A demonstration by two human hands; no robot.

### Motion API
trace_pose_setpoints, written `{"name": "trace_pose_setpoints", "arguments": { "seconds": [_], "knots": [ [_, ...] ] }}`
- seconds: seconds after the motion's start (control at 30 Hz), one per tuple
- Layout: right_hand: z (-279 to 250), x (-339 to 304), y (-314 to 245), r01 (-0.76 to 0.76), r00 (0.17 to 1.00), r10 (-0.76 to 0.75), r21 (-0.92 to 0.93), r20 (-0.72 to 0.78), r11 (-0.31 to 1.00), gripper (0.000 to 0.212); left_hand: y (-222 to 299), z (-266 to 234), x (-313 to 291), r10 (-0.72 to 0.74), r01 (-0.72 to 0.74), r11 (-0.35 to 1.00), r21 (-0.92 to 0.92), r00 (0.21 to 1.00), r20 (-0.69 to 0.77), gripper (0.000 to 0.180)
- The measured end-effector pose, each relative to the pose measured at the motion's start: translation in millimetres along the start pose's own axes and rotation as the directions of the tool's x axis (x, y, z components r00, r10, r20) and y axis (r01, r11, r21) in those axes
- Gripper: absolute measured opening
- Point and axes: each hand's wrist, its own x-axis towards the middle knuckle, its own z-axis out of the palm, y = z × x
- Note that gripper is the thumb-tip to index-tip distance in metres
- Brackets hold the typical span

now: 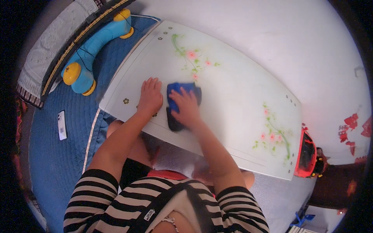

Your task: The person wipes a table with a cloth, picks up a mobile phone from the bed, unfolds and flattens the cloth on the tabletop, and wipes the table surface.

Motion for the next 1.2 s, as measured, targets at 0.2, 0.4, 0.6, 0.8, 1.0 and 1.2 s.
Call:
{"name": "trace_pose_setpoints", "arguments": {
  "seconds": [0.2, 0.4, 0.6, 0.8, 1.0, 1.2],
  "knots": [
    [-30.7, -105.2, -30.8, -0.065, 0.994, 0.062, 0.031, 0.086, 0.997, 0.070, -1.3, 7.2, 1.1, 0.040, -0.041, 0.999, -0.008, 0.998, -0.050, 0.045],
    [-51.3, -152.1, 21.8, -0.252, 0.967, 0.248, -0.062, -0.058, 0.966, 0.064, -2.2, 4.4, -0.5, 0.042, -0.042, 0.999, 0.004, 0.998, -0.056, 0.046],
    [-50.6, -106.9, 107.0, -0.440, 0.887, 0.386, -0.207, -0.255, 0.874, 0.061, -4.7, 7.7, -2.0, 0.066, -0.066, 0.998, -0.004, 0.994, -0.083, 0.047],
    [-20.4, -1.7, 170.8, -0.685, 0.723, 0.571, -0.292, -0.390, 0.668, 0.082, 0.7, 3.0, -0.3, 0.061, -0.061, 0.998, -0.006, 0.996, -0.064, 0.047],
    [-1.4, 51.4, 130.3, -0.600, 0.794, 0.500, -0.315, -0.345, 0.735, 0.080, 2.6, -1.0, 3.2, 0.051, -0.052, 0.999, -0.004, 0.997, -0.052, 0.046],
    [-1.6, -1.6, 50.6, -0.335, 0.928, 0.270, -0.260, -0.255, 0.906, 0.074, 3.3, -4.8, 1.9, 0.053, -0.053, 0.999, 0.002, 0.996, -0.070, 0.043]
  ]
}}
